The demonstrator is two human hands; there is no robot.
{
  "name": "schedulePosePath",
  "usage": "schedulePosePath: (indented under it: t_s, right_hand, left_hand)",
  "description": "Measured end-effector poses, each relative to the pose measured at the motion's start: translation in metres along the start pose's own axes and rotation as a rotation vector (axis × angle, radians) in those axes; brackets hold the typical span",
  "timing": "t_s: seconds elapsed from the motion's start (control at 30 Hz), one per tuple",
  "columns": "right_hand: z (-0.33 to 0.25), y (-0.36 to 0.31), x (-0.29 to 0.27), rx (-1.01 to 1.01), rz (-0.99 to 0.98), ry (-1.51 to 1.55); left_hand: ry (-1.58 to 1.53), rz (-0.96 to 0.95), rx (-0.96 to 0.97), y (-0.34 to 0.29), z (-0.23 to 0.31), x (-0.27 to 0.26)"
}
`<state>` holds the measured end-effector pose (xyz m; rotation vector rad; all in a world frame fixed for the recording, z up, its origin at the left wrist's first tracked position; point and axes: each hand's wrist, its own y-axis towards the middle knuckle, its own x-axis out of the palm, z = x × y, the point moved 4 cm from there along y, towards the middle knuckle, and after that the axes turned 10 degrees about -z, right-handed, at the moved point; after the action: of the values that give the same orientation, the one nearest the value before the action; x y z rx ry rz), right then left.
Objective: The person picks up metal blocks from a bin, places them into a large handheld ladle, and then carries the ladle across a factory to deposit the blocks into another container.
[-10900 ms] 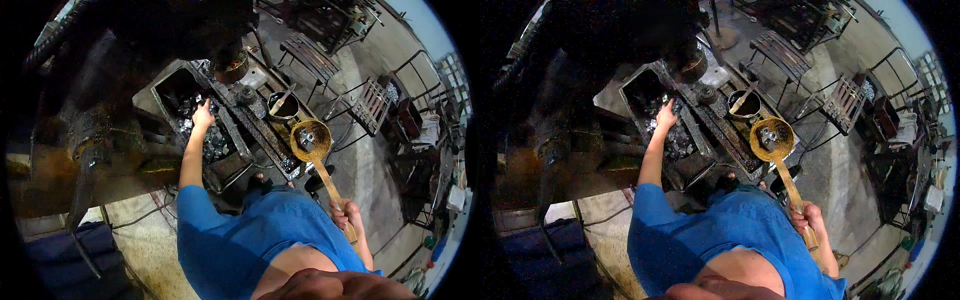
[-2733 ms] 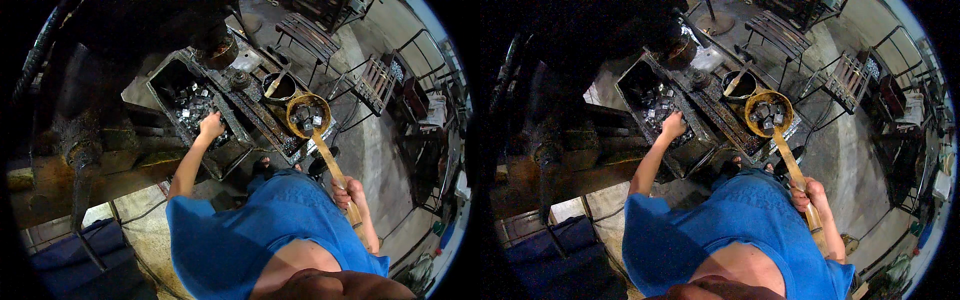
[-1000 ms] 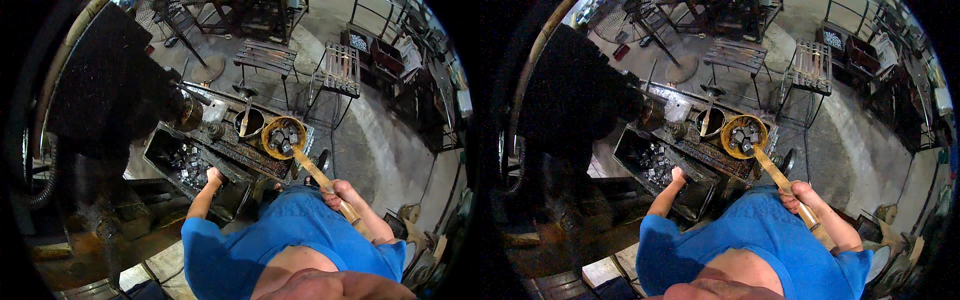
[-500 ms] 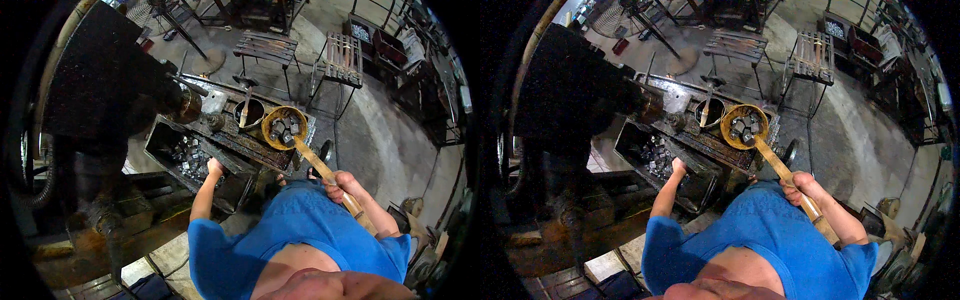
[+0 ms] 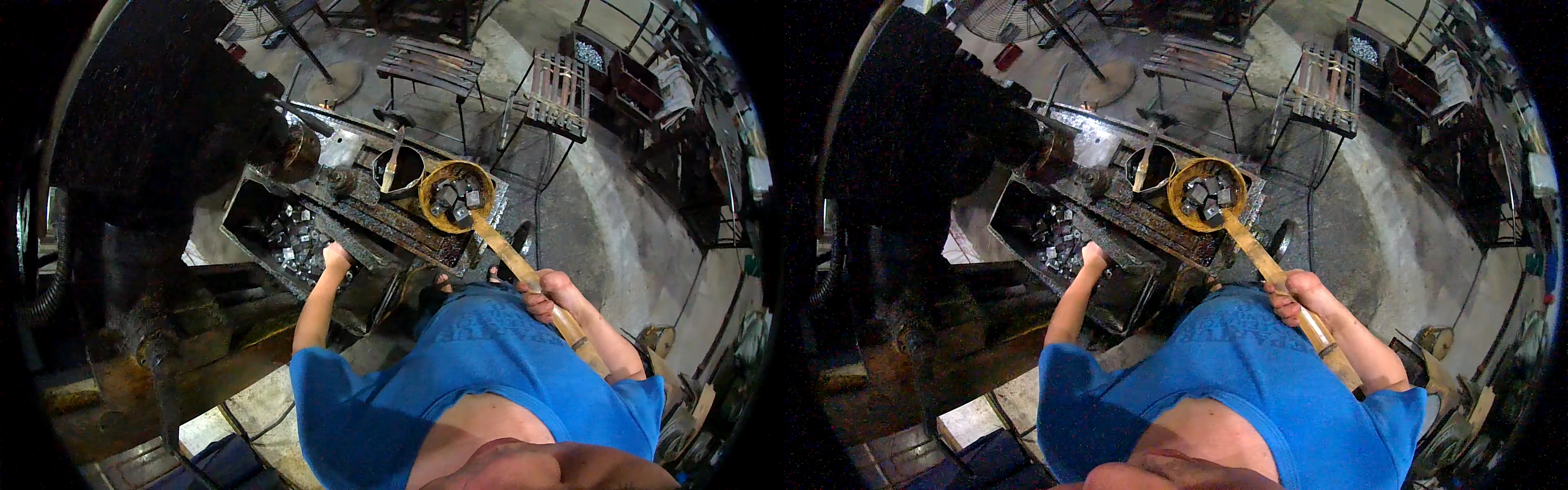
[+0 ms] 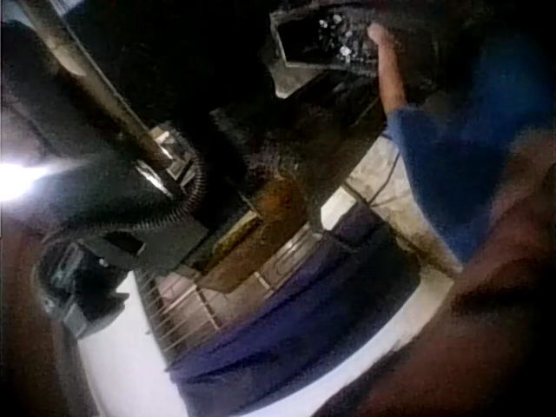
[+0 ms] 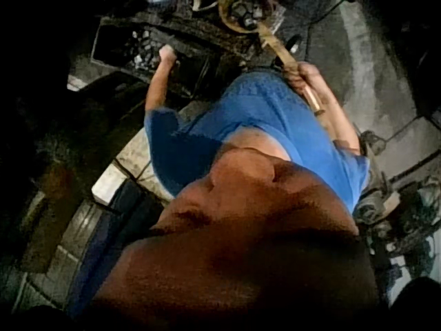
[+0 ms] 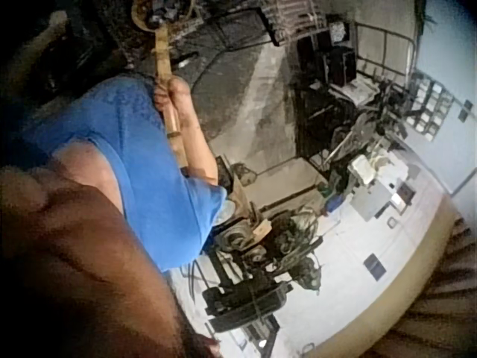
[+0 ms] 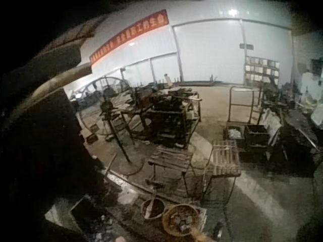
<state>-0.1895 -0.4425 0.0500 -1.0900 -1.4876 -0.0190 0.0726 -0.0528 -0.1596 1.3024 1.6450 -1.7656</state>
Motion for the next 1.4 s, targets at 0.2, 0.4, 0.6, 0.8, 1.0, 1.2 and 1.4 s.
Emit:
schedulePosePath:
  t_s: [0.2,0.4,0.6,0.8,1.0,1.2,1.4]
  right_hand:
    - [-0.001,-0.002,-0.003,-0.041,-0.068,0.032]
    - [-0.006,-0.004,0.004,0.0,-0.017,-0.019]
    - [-0.014,-0.007,0.007,0.011,0.023,-0.084]
    - [-0.013,-0.003,0.021,0.026,0.019,-0.103]
    - [-0.008,-0.001,0.009,-0.041,-0.052,-0.034]
    - [-0.013,0.0,0.021,0.001,-0.018,-0.122]
    - [-0.014,0.0,0.023,0.032,0.007,-0.105]
  left_hand:
    - [-0.484,0.425,-0.183,-0.059,-0.017,-0.037]
    - [-1.312,0.744,0.016,-0.129,0.004,-0.096]
    - [-0.762,0.748,0.525,-0.125,0.167,-0.225]
    - [-0.209,0.669,0.468,-0.071,0.217,-0.234]
    - [-0.706,0.654,0.425,-0.121,0.136,-0.238]
    - [-0.67,0.62,-0.109,-0.117,-0.035,-0.09]
    - [-0.208,0.137,0.199,-0.05,0.011,0.016]
